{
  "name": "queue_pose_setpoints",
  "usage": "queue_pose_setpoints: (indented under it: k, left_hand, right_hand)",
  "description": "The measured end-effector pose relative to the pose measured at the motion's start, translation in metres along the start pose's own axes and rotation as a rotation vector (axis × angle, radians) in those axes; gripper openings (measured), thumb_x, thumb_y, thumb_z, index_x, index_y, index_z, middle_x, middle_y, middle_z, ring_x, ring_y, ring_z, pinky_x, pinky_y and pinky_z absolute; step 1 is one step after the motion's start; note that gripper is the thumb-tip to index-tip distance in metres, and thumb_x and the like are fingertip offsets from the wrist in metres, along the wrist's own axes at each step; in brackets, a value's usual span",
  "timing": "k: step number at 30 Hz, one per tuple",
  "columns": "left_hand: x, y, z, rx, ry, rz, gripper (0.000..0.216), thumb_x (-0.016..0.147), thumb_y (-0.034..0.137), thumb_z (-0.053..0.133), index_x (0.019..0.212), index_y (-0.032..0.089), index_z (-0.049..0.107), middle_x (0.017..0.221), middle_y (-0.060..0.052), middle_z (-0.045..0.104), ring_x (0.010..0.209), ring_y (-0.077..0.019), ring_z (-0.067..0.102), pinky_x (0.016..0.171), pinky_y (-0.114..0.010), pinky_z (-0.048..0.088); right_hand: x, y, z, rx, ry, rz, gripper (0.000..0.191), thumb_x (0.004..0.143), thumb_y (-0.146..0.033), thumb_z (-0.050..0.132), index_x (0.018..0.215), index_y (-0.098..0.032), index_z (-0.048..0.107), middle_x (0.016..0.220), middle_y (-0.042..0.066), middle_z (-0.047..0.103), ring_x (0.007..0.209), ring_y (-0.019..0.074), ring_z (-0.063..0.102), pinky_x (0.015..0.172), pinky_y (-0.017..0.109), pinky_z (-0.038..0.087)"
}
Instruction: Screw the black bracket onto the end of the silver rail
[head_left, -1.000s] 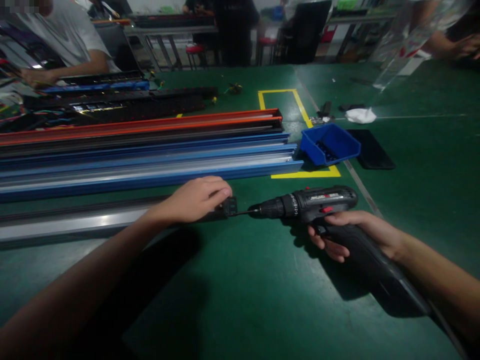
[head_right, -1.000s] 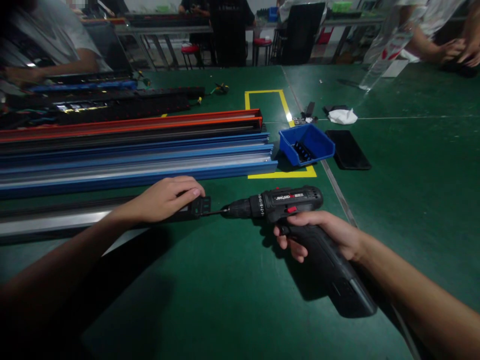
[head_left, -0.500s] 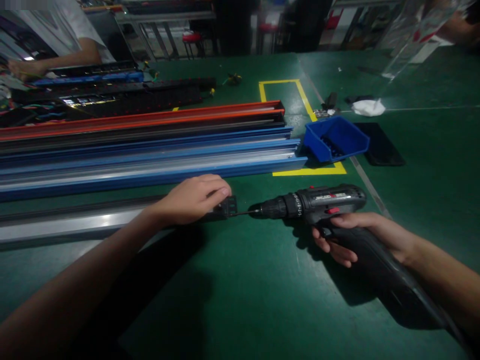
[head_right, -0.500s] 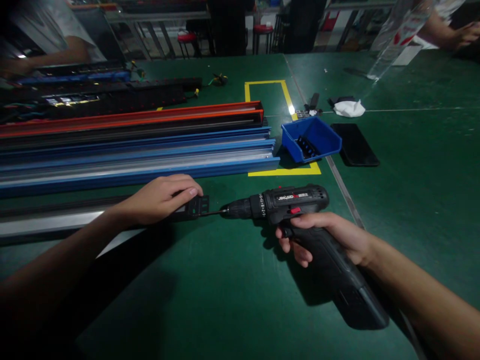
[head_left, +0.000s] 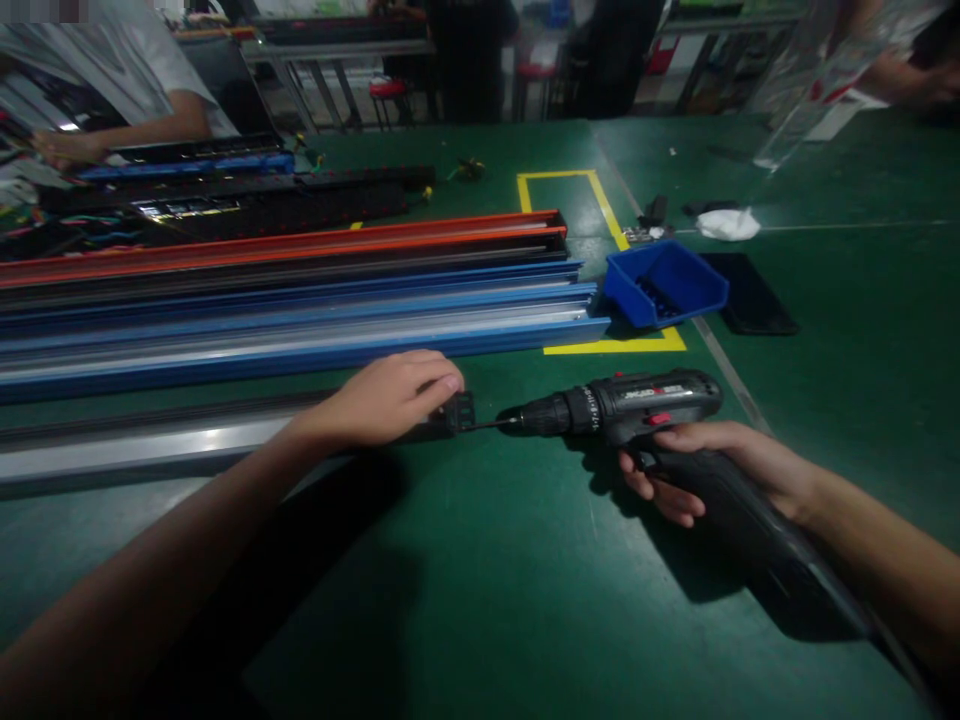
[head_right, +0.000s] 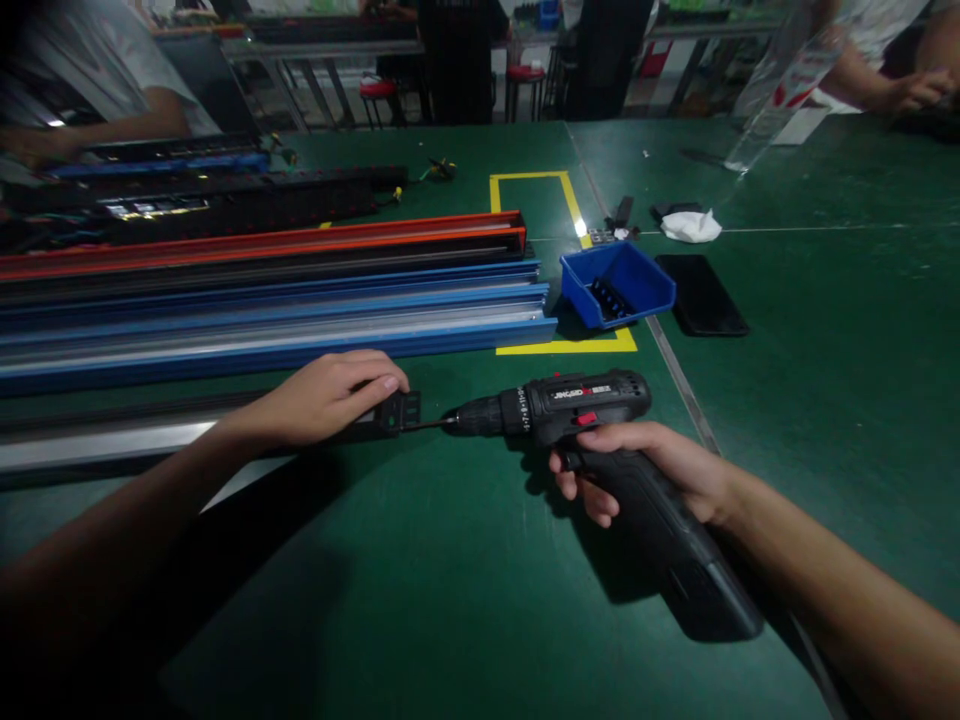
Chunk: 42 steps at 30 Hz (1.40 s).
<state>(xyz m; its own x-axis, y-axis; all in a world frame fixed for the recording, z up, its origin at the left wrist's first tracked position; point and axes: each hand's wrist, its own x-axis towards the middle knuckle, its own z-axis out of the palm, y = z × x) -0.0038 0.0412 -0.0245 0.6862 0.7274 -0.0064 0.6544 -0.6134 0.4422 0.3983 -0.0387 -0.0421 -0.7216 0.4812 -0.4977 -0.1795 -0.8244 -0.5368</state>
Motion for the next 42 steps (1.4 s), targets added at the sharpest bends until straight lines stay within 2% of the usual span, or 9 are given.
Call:
queue_pose_setpoints:
  k: [16,22,28,32,42]
  left_hand:
    - [0.0,0.002,-0.001,-0.012,0.013,0.007,0.046,0.113,0.045,0.037,0.111,0.02,0.076,0.113,-0.006,0.076,0.104,-0.0223,0.069,0.093,-0.035,0.05]
    - [0.0,0.002,0.0,-0.008,0.01,0.005,0.045,0.113,0.043,0.037,0.109,0.02,0.075,0.111,-0.006,0.076,0.102,-0.0226,0.068,0.091,-0.034,0.049]
    - [-0.001,0.002,-0.001,-0.012,0.013,0.009,0.045,0.113,0.044,0.036,0.11,0.021,0.075,0.112,-0.006,0.075,0.102,-0.0226,0.069,0.09,-0.034,0.049]
    - [0.0,0.003,-0.001,-0.005,0.011,0.011,0.045,0.113,0.044,0.036,0.109,0.02,0.074,0.112,-0.006,0.076,0.103,-0.0228,0.069,0.09,-0.034,0.05]
    - [0.001,0.003,-0.001,-0.003,0.012,0.015,0.045,0.113,0.043,0.036,0.109,0.02,0.075,0.112,-0.006,0.076,0.103,-0.023,0.069,0.091,-0.035,0.05]
  right_hand:
    - [0.0,0.001,-0.001,-0.006,0.034,0.0,0.038,0.097,-0.037,0.073,0.113,-0.002,0.078,0.096,0.013,0.074,0.063,0.0106,0.066,0.063,0.023,0.056]
    - [0.001,0.002,-0.006,-0.025,-0.02,-0.027,0.035,0.095,-0.033,0.077,0.115,-0.005,0.08,0.097,0.012,0.078,0.061,0.0096,0.067,0.066,0.024,0.062]
    - [0.002,0.002,-0.008,-0.091,-0.098,-0.073,0.036,0.097,-0.027,0.075,0.127,-0.006,0.077,0.111,0.016,0.08,0.064,0.0078,0.066,0.067,0.022,0.062]
    - [0.002,0.003,-0.01,-0.127,-0.112,-0.09,0.036,0.097,-0.025,0.075,0.127,-0.005,0.077,0.114,0.018,0.08,0.066,0.008,0.067,0.07,0.023,0.063]
    - [0.001,0.006,-0.005,-0.216,-0.072,-0.121,0.026,0.095,-0.029,0.079,0.11,-0.008,0.081,0.096,0.009,0.077,0.065,0.0096,0.067,0.068,0.023,0.062]
